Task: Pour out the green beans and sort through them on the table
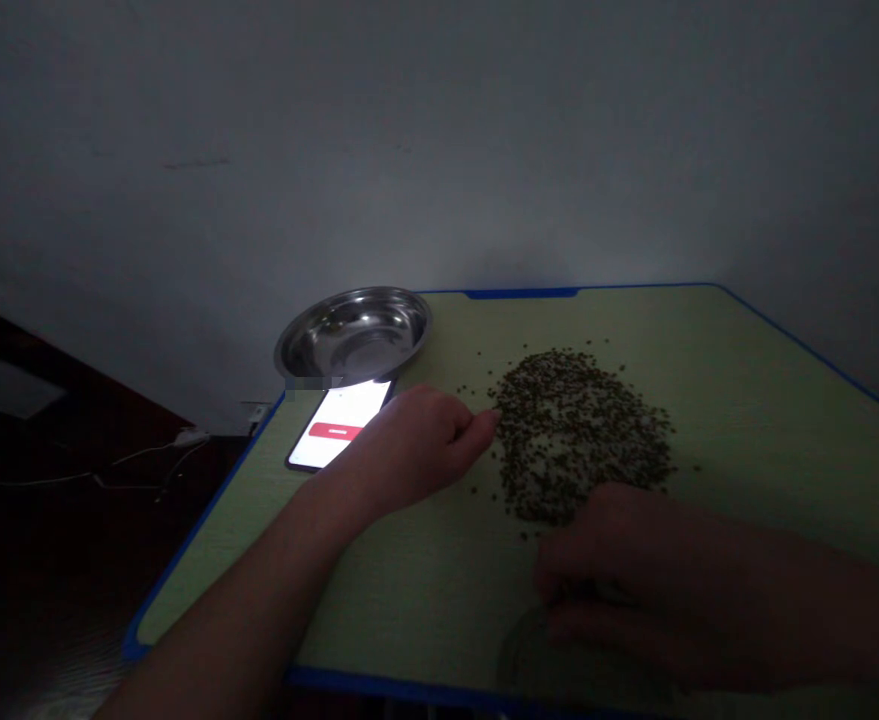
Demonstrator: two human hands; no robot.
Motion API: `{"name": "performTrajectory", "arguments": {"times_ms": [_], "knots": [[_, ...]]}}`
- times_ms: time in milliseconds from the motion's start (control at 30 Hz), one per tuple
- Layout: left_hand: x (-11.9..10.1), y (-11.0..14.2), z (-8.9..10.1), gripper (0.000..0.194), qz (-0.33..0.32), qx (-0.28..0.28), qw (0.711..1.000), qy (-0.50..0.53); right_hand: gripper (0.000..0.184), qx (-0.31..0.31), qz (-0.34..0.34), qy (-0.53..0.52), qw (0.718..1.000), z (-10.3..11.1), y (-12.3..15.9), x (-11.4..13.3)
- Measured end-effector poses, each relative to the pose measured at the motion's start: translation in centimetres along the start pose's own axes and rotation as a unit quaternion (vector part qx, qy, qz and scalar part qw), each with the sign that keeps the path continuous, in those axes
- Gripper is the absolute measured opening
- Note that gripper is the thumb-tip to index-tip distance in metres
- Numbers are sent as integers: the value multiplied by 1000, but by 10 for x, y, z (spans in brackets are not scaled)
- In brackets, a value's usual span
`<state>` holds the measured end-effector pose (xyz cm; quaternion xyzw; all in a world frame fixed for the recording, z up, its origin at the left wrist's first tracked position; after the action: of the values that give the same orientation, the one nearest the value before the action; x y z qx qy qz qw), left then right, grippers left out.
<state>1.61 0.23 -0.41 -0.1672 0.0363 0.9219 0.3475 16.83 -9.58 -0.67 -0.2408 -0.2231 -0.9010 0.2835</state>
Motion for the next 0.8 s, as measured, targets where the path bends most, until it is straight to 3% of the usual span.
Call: {"name": "performTrajectory", "arguments": {"times_ms": [333, 433, 533, 667, 800], "knots": [[-1, 0, 1, 53, 6, 0, 1000, 6, 16, -31, 3, -52, 998, 11, 0, -2], [-3, 0, 3, 51, 4, 6, 1000, 7, 18, -88, -20, -43, 995, 24, 13, -12], [-4, 0, 4, 51, -6, 4, 1000, -1, 23, -101, -84, -66, 989, 27, 41, -36], [-7, 1, 4, 51, -40, -16, 999, -8, 29, -123, -160, -86, 976, 14, 79, -65], [-9, 1, 5, 52, -46, -23, 999, 4, 29, -106, -191, -91, 972, -8, 84, -66]]}}
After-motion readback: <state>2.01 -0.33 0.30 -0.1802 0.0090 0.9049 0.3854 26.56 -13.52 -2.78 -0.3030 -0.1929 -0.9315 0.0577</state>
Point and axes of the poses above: each hand's wrist, its own y-axis away from the middle knuckle, its own z-axis out of the back of the hand, x = y × z, the point moved 3 cm from there along -y, towards the middle knuckle, and after that the axes turned 2 degrees about -x, right-handed, at the moved point
